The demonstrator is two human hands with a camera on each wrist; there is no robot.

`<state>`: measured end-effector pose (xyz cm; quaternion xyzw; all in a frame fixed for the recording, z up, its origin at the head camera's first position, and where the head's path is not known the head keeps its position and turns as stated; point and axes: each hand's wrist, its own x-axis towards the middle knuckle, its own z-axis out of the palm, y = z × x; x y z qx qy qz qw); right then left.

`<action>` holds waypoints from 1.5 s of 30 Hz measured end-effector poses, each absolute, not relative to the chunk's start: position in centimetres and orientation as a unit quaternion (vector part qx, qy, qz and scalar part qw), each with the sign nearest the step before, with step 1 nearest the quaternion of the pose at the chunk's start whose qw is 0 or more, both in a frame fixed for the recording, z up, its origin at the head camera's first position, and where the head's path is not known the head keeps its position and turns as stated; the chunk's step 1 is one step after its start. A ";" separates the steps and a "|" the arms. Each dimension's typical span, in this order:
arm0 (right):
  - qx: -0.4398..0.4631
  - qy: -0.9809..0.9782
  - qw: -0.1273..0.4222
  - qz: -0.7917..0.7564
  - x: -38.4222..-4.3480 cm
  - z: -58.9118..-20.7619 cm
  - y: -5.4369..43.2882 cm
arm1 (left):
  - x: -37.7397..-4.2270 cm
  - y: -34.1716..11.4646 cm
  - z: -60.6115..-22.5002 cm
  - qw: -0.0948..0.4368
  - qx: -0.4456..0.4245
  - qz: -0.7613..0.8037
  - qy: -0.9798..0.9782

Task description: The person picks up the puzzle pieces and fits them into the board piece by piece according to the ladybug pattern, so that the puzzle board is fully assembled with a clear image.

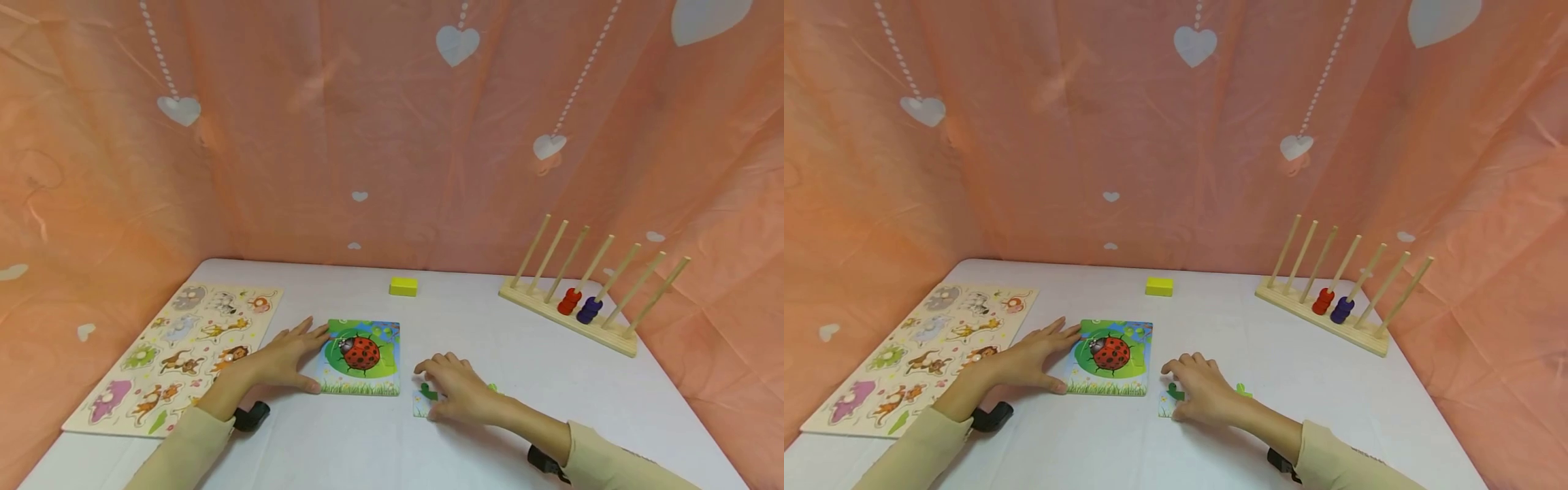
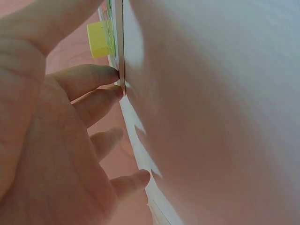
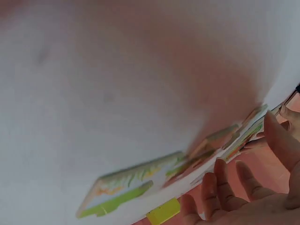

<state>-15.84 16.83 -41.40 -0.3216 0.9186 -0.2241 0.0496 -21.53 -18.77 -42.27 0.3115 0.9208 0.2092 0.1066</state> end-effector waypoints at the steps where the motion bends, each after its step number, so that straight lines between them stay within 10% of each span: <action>1: -0.323 0.917 0.050 -0.229 -15.8 -41.5 16.8 | -21.5 -18.8 -42.3 0.107 0.311 0.210 0.921; 45: -0.358 0.842 0.107 -0.389 -19.9 -40.2 11.5 | -21.7 -18.9 -42.5 0.103 0.311 0.216 0.920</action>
